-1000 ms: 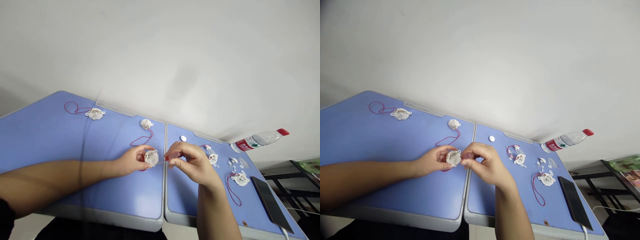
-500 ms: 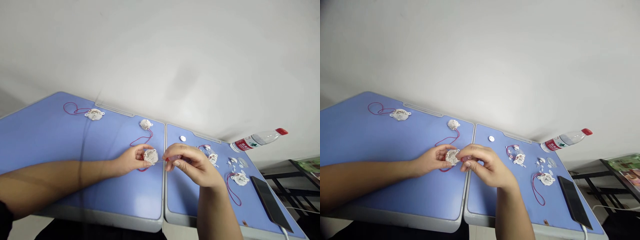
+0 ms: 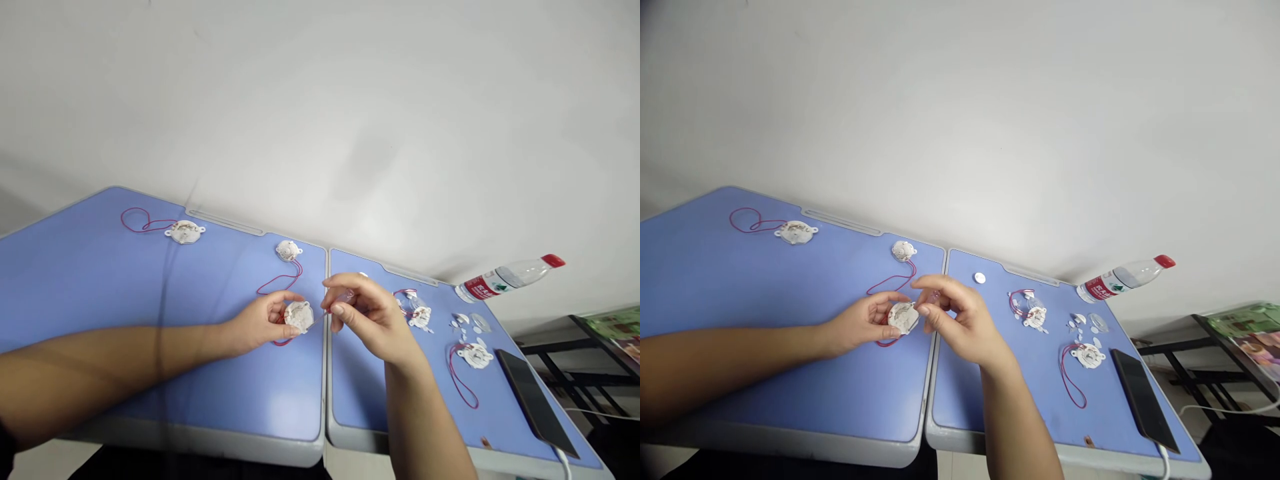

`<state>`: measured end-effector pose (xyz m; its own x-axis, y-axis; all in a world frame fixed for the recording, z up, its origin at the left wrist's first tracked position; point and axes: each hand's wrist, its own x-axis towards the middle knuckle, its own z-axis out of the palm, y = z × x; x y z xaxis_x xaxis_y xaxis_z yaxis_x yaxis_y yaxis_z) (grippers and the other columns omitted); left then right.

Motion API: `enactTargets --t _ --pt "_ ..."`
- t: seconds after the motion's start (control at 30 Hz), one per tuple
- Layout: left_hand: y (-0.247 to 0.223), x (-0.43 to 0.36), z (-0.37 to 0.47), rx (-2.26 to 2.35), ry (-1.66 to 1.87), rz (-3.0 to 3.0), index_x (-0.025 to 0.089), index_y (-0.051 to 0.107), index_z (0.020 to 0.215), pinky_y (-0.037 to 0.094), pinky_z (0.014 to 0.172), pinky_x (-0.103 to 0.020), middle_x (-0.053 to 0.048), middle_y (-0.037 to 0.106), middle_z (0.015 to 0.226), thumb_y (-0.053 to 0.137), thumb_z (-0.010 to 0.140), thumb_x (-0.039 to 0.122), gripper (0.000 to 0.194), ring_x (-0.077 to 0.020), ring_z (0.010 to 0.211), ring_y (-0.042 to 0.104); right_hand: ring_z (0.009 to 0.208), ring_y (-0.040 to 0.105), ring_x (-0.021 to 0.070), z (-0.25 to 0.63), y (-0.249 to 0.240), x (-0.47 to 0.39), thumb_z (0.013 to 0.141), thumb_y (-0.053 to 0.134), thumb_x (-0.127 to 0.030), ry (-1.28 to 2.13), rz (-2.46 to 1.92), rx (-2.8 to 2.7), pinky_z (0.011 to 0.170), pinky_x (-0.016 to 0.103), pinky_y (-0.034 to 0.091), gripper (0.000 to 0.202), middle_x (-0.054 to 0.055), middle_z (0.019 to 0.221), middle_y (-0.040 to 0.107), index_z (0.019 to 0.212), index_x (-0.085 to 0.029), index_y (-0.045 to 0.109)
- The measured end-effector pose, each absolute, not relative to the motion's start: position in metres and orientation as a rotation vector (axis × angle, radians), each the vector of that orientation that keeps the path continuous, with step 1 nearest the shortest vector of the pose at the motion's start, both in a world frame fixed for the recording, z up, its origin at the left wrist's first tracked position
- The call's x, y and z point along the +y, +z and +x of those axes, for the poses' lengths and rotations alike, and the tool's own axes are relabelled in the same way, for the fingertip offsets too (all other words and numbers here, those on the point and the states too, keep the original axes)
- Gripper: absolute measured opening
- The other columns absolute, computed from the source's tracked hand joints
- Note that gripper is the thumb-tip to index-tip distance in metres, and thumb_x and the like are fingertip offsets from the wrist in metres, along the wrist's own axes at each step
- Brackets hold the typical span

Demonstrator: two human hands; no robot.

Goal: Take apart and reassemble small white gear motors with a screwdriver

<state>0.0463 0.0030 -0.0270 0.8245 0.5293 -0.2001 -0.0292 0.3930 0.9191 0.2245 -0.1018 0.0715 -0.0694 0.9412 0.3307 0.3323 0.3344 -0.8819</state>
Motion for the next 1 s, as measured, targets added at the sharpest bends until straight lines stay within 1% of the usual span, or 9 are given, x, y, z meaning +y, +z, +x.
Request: enactTargets --t 0.07,0.13,0.27,0.4,0.5,0.6,0.73,0.83,1.0 --pt "-0.027 0.004 0.046 0.509 0.373 1.121 0.017 0.055 0.113 0.049 0.086 -0.036 -0.005 0.071 0.097 0.086 0.058 0.017 0.063 -0.0193 0.092 0.067 0.061 0.065 0.012 0.229 0.074 -0.104 0.094 0.056 -0.025 0.813 -1.139 -1.707 0.057 0.027 0.054 0.02 0.005 0.092 0.065 0.112 -0.022 0.062" --pt "-0.026 0.004 0.047 0.515 0.366 1.125 0.017 0.055 0.114 0.05 0.087 -0.036 -0.005 0.071 0.097 0.085 0.058 0.017 0.063 -0.0188 0.091 0.067 0.065 0.067 0.0138 0.233 0.077 -0.106 0.095 0.052 -0.026 0.827 -1.135 -1.757 0.059 0.029 0.055 0.017 0.006 0.092 0.065 0.106 -0.02 0.064" --pt "-0.023 0.004 0.047 0.535 0.352 1.139 0.017 0.055 0.114 0.05 0.086 -0.035 -0.005 0.072 0.095 0.085 0.058 0.017 0.064 -0.0183 0.088 0.068 0.058 0.065 0.0139 0.232 0.078 -0.105 0.091 0.061 -0.027 0.663 -1.268 -1.721 0.053 0.027 0.051 0.01 0.002 0.071 0.064 0.087 -0.018 0.064" --pt "-0.022 0.004 0.047 0.545 0.363 1.143 0.017 0.056 0.113 0.05 0.085 -0.034 -0.004 0.072 0.094 0.085 0.057 0.015 0.062 -0.0181 0.089 0.068 0.056 0.059 0.013 0.223 0.075 -0.1 0.086 0.068 -0.031 0.528 -1.296 -1.679 0.051 0.027 0.046 0.018 0.0 0.065 0.06 0.075 -0.019 0.06" --pt "-0.022 0.004 0.047 0.543 0.37 1.138 0.017 0.056 0.112 0.05 0.084 -0.035 -0.004 0.072 0.091 0.085 0.057 0.016 0.063 -0.0187 0.088 0.068 0.06 0.06 0.0128 0.217 0.072 -0.099 0.088 0.064 -0.031 0.571 -1.267 -1.656 0.054 0.027 0.048 0.017 0.002 0.073 0.064 0.077 -0.02 0.059" --pt "-0.023 0.004 0.048 0.536 0.373 1.114 0.018 0.055 0.112 0.05 0.084 -0.035 -0.004 0.072 0.091 0.086 0.056 0.017 0.064 -0.0186 0.087 0.068 0.056 0.06 0.0103 0.218 0.071 -0.101 0.092 0.059 -0.027 0.676 -1.224 -1.598 0.051 0.024 0.05 0.007 0.003 0.083 0.066 0.093 -0.021 0.06" --pt "-0.023 0.004 0.048 0.534 0.37 1.112 0.017 0.054 0.112 0.05 0.085 -0.035 -0.005 0.072 0.093 0.086 0.056 0.017 0.064 -0.0187 0.088 0.068 0.062 0.065 0.0123 0.226 0.074 -0.105 0.096 0.052 -0.026 0.805 -1.124 -1.711 0.057 0.027 0.055 0.019 0.005 0.091 0.067 0.114 -0.022 0.059" --pt "-0.023 0.005 0.048 0.538 0.363 1.127 0.017 0.054 0.113 0.05 0.085 -0.036 -0.005 0.072 0.092 0.086 0.056 0.017 0.065 -0.019 0.087 0.068 0.066 0.068 0.0144 0.231 0.078 -0.107 0.097 0.048 -0.025 0.836 -1.119 -1.764 0.061 0.029 0.057 0.018 0.007 0.091 0.069 0.106 -0.019 0.063" --pt "-0.023 0.004 0.047 0.539 0.361 1.152 0.017 0.055 0.113 0.049 0.085 -0.037 -0.006 0.072 0.093 0.086 0.056 0.019 0.065 -0.0205 0.089 0.068 0.054 0.067 0.0129 0.228 0.079 -0.105 0.091 0.061 -0.024 0.694 -1.27 -1.72 0.051 0.026 0.052 0.008 0.003 0.077 0.069 0.089 -0.018 0.066"
